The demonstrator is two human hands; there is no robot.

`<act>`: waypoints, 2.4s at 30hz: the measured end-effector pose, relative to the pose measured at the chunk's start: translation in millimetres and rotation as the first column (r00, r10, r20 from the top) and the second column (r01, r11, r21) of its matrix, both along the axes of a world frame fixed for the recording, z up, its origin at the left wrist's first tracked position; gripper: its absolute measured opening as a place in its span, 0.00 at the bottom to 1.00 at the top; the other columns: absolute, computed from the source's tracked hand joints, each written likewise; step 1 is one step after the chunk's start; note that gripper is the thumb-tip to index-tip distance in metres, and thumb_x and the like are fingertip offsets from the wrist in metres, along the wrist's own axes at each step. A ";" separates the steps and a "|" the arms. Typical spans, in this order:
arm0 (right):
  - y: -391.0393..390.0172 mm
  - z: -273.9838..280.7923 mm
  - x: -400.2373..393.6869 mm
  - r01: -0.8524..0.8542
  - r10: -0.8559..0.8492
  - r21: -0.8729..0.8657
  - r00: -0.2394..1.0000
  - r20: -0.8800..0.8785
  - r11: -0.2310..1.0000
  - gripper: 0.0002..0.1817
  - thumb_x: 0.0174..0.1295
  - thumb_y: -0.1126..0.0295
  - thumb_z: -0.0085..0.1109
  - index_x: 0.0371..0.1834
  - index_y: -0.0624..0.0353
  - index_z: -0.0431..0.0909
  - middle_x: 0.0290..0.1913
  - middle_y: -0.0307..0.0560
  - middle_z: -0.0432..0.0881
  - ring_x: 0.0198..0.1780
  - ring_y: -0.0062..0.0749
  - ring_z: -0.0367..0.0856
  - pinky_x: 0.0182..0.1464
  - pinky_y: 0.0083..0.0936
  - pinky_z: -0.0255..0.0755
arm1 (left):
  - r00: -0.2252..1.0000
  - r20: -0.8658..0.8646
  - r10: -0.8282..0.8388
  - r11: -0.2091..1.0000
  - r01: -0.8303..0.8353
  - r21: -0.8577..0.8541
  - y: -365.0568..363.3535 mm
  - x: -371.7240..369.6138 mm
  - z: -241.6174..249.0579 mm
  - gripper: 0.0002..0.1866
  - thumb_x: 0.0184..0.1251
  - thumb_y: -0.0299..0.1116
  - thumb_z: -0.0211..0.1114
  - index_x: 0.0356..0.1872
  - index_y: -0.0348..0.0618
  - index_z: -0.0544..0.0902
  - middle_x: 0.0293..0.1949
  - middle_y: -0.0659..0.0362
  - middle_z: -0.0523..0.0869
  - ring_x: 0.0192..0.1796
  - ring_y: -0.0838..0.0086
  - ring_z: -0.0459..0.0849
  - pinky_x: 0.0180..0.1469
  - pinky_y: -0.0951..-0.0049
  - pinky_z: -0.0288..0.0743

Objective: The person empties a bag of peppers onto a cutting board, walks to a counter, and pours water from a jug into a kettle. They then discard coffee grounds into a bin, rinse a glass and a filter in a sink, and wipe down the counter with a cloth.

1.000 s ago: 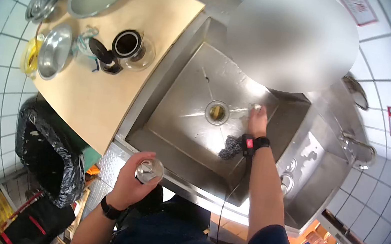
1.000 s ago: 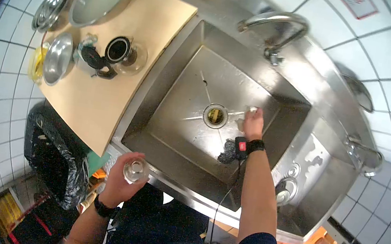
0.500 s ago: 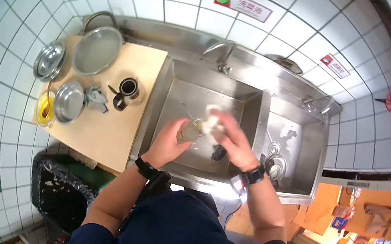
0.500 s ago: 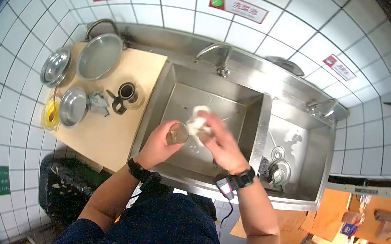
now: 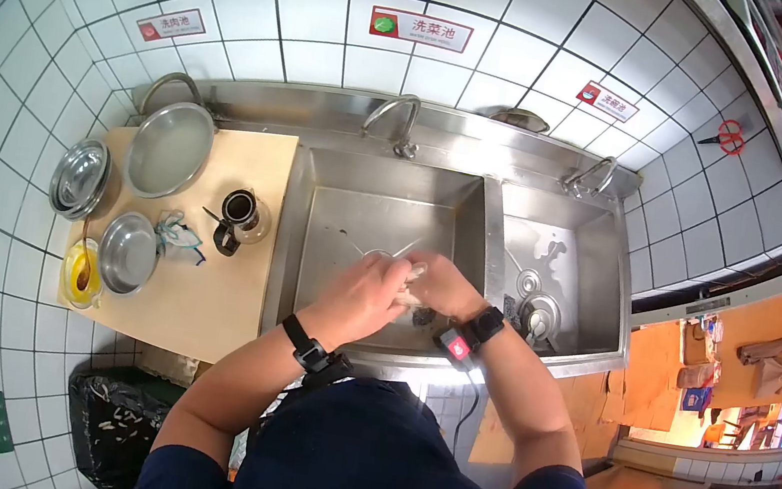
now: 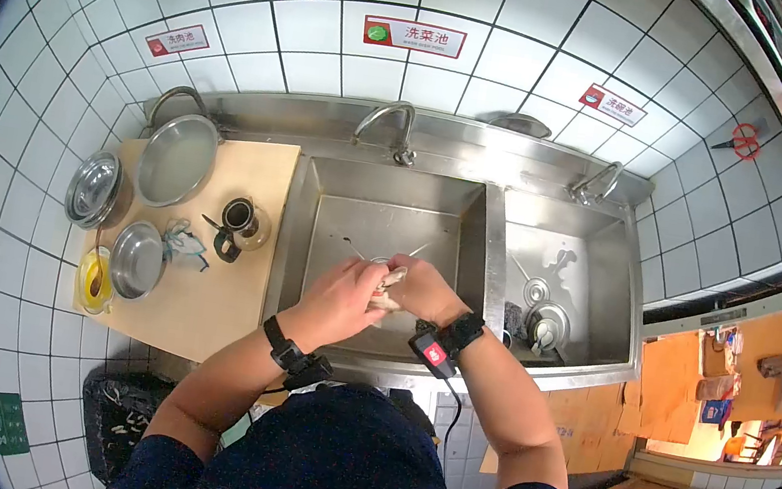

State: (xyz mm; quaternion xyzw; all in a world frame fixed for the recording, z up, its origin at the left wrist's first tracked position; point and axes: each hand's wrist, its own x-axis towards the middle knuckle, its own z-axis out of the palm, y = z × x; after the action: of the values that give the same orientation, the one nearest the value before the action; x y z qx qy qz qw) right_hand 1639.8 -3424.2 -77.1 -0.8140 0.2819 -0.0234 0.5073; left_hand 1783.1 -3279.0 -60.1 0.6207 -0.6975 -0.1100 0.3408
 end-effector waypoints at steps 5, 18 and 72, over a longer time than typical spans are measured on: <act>10.6 7.7 0.2 0.136 -0.163 0.399 0.986 0.035 0.907 0.17 0.66 0.64 0.65 0.51 0.66 0.81 0.43 0.48 0.89 0.43 0.36 0.87 0.47 0.35 0.81 | 0.973 -0.230 0.013 0.995 -0.035 -0.090 4.1 17.9 -7.2 0.32 0.54 0.34 0.80 0.60 0.41 0.77 0.53 0.49 0.81 0.56 0.54 0.82 0.57 0.59 0.79; 10.1 14.2 12.0 0.022 -0.138 0.717 0.985 0.104 0.697 0.31 0.62 0.58 0.76 0.62 0.65 0.76 0.53 0.47 0.84 0.52 0.28 0.83 0.53 0.27 0.78 | 0.974 -0.215 -0.074 0.996 0.062 -0.065 4.3 21.3 -14.3 0.36 0.56 0.33 0.80 0.66 0.42 0.76 0.57 0.49 0.76 0.55 0.54 0.82 0.59 0.61 0.79; -30.3 -16.8 30.6 0.057 -0.058 -0.189 0.998 -0.002 0.980 0.22 0.62 0.53 0.71 0.40 0.65 0.84 0.31 0.59 0.86 0.34 0.39 0.87 0.33 0.32 0.78 | 0.689 -0.517 0.508 0.860 -0.439 0.261 -47.6 0.8 -53.8 0.13 0.83 0.39 0.50 0.44 0.39 0.75 0.31 0.49 0.84 0.28 0.63 0.84 0.29 0.68 0.75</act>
State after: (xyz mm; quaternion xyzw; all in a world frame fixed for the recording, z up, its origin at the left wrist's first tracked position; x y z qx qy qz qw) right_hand 1670.3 -3454.5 -93.9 -0.8502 0.3036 -0.0618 0.4257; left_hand 1783.9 -3326.5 -113.8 0.7364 -0.3713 -0.2387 0.5127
